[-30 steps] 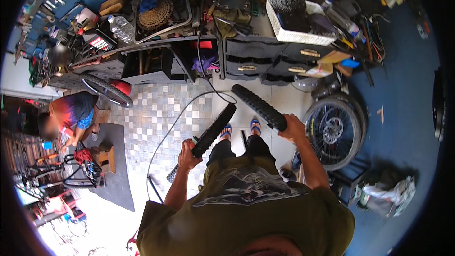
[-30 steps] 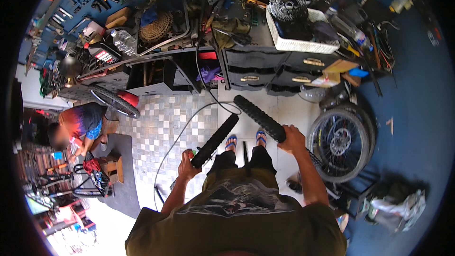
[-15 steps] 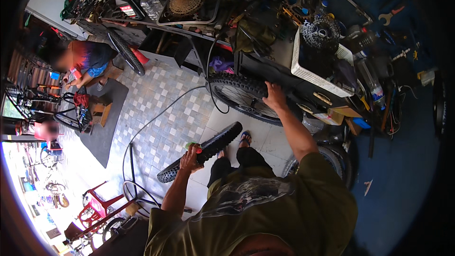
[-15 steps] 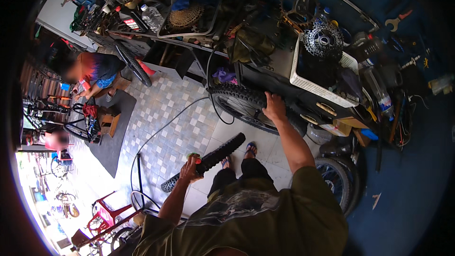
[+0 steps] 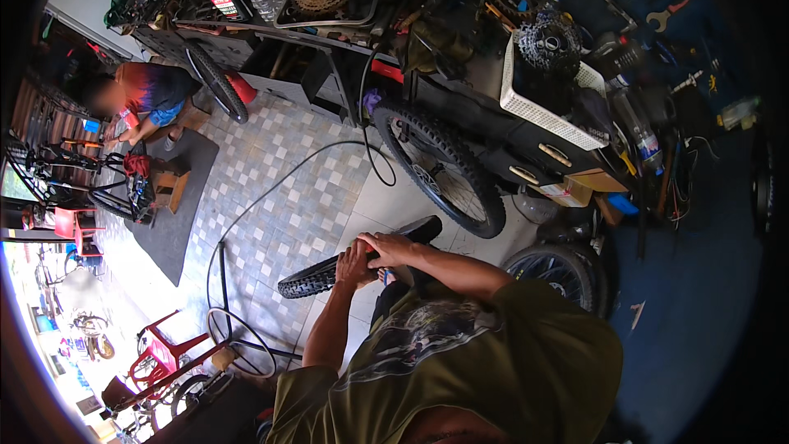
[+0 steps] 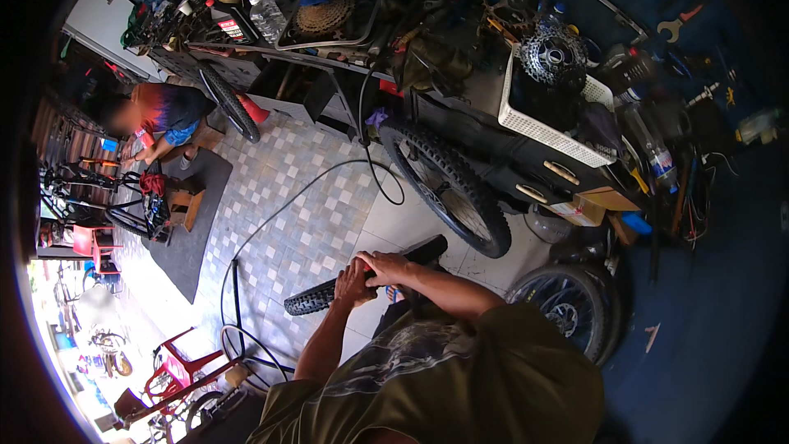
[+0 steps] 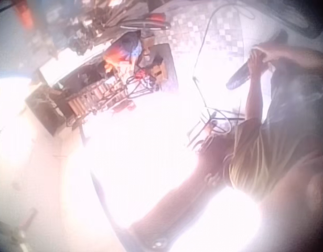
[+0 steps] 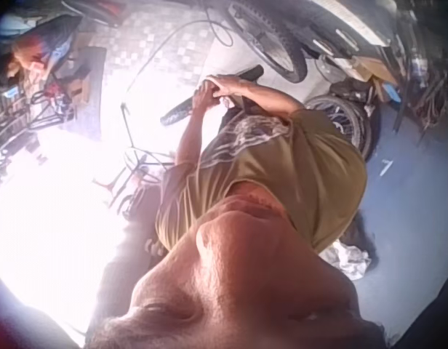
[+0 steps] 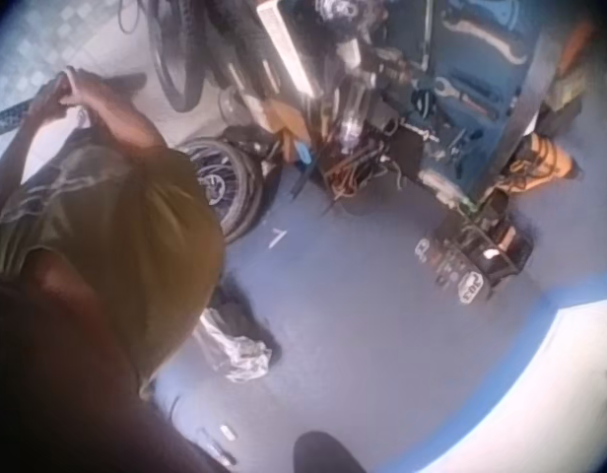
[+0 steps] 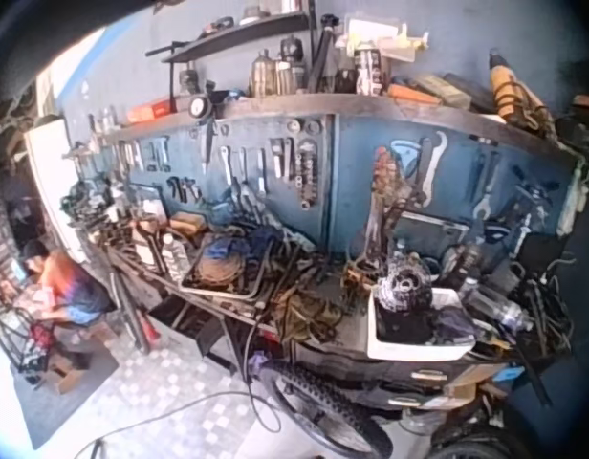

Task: The person carries two bicycle wheels into a workshop, uses a tire lever to adjust the tire bead, then inflates each wheel with a floor pump while checking pressure with a gauge. The wheels are handled one at a time and remain off the bike frame throughout.

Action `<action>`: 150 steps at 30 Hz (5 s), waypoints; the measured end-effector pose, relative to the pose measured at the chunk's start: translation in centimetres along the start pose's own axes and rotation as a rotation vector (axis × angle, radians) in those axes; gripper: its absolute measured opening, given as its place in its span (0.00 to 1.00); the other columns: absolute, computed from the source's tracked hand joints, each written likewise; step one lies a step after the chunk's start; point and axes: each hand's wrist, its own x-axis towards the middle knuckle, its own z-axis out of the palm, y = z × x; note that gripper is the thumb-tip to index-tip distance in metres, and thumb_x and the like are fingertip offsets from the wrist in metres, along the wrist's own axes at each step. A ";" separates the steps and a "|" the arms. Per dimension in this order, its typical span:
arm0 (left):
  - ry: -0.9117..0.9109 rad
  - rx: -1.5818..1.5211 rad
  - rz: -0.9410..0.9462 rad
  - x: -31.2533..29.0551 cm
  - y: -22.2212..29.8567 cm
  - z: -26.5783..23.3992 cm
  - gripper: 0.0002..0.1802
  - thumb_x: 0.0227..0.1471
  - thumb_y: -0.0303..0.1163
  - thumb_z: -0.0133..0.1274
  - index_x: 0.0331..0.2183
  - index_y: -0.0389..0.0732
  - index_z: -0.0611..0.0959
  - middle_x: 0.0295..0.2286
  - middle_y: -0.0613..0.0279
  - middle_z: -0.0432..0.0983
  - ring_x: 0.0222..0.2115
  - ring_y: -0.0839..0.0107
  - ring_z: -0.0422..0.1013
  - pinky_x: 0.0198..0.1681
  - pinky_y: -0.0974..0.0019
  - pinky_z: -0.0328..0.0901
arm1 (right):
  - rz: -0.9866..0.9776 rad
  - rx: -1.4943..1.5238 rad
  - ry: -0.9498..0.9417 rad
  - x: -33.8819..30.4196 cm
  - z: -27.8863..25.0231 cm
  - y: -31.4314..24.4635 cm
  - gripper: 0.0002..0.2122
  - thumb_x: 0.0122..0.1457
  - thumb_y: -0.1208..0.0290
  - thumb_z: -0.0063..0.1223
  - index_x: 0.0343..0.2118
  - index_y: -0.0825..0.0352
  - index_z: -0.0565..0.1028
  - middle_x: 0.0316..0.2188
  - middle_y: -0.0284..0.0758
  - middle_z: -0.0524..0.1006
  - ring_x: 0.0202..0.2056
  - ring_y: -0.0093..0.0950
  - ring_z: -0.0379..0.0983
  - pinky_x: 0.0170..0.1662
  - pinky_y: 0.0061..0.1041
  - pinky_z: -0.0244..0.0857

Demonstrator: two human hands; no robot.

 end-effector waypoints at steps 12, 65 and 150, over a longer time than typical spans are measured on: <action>0.142 -0.126 0.137 -2.6 -2.0 1.0 0.51 0.38 0.42 0.73 0.59 0.44 0.62 0.52 0.43 0.75 0.52 0.40 0.72 0.51 0.42 0.69 | 0.060 -0.133 0.357 -0.4 4.4 -3.4 0.21 0.56 0.62 0.60 0.51 0.60 0.71 0.46 0.44 0.76 0.41 0.51 0.80 0.43 0.48 0.76; 0.619 -0.091 -0.463 -1.6 2.0 8.1 0.22 0.60 0.44 0.58 0.49 0.40 0.89 0.71 0.33 0.43 0.73 0.33 0.35 0.72 0.30 0.36 | 0.452 -0.324 0.379 -19.4 -18.2 12.4 0.64 0.48 0.33 0.68 0.76 0.65 0.39 0.72 0.63 0.50 0.71 0.59 0.52 0.71 0.49 0.53; 0.675 -0.714 -1.366 -12.0 -15.4 4.5 0.70 0.47 0.42 0.66 0.72 0.32 0.34 0.56 0.20 0.65 0.50 0.32 0.74 0.54 0.46 0.71 | -0.129 -0.083 1.058 16.1 -30.3 -5.7 0.34 0.63 0.61 0.67 0.68 0.61 0.62 0.36 0.39 0.82 0.16 0.25 0.71 0.18 0.26 0.65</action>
